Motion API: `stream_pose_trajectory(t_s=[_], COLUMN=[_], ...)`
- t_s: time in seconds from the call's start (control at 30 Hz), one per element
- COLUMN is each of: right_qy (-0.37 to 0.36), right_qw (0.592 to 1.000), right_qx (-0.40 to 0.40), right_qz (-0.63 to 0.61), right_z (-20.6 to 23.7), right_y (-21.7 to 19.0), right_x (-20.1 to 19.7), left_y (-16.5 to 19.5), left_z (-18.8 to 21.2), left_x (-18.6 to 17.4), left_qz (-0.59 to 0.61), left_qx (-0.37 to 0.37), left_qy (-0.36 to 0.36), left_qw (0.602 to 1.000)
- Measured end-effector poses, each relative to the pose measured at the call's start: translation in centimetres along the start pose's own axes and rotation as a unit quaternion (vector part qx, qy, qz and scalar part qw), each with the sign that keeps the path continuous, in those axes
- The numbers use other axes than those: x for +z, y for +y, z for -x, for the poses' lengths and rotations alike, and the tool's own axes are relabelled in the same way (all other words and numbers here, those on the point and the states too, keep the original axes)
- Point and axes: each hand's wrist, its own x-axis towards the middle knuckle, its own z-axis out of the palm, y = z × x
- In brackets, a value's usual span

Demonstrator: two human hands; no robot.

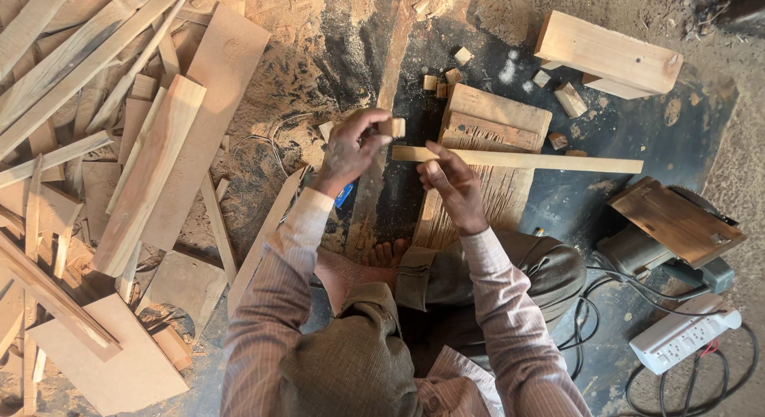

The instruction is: The person sits on the floor and cuts small wooden blocks and a thin wood strip with a handheld circular saw, steadying each piece by hand or foot. They mark a piece with a pencil, gather cut blocks into a pile, and continue cutting more pieces.

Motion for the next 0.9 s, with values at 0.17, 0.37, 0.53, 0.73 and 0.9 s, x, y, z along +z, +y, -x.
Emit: stream_pose_trajectory(t_s=[0.17,0.37,0.53,0.73,0.9], right_qy=[-0.049,-0.057,-0.041,-0.039,-0.081], right_qw=[0.995,0.964,0.971,0.992,0.995], right_qx=[-0.02,0.042,0.062,0.043,-0.036], right_qz=[-0.08,-0.257,-0.227,-0.111,-0.044], right_z=[-2.5,-1.7,-1.3,-0.9,-0.3], right_y=[-1.3,-1.8,-1.7,-1.5,-1.6], right_x=[0.7,-0.3,-0.5,-0.5,-1.0], left_y=[6.6,9.2,9.3,8.5,8.1], left_z=[1.0,0.7,1.0,1.1,1.0], left_x=[-1.1,-2.0,-1.4,-1.3,-1.0], left_qz=[0.15,0.164,0.14,0.14,0.258], left_qx=[-0.01,0.008,0.022,-0.001,-0.039], left_qy=[-0.052,-0.091,-0.119,-0.153,-0.155], left_qw=[0.987,0.982,0.983,0.978,0.953])
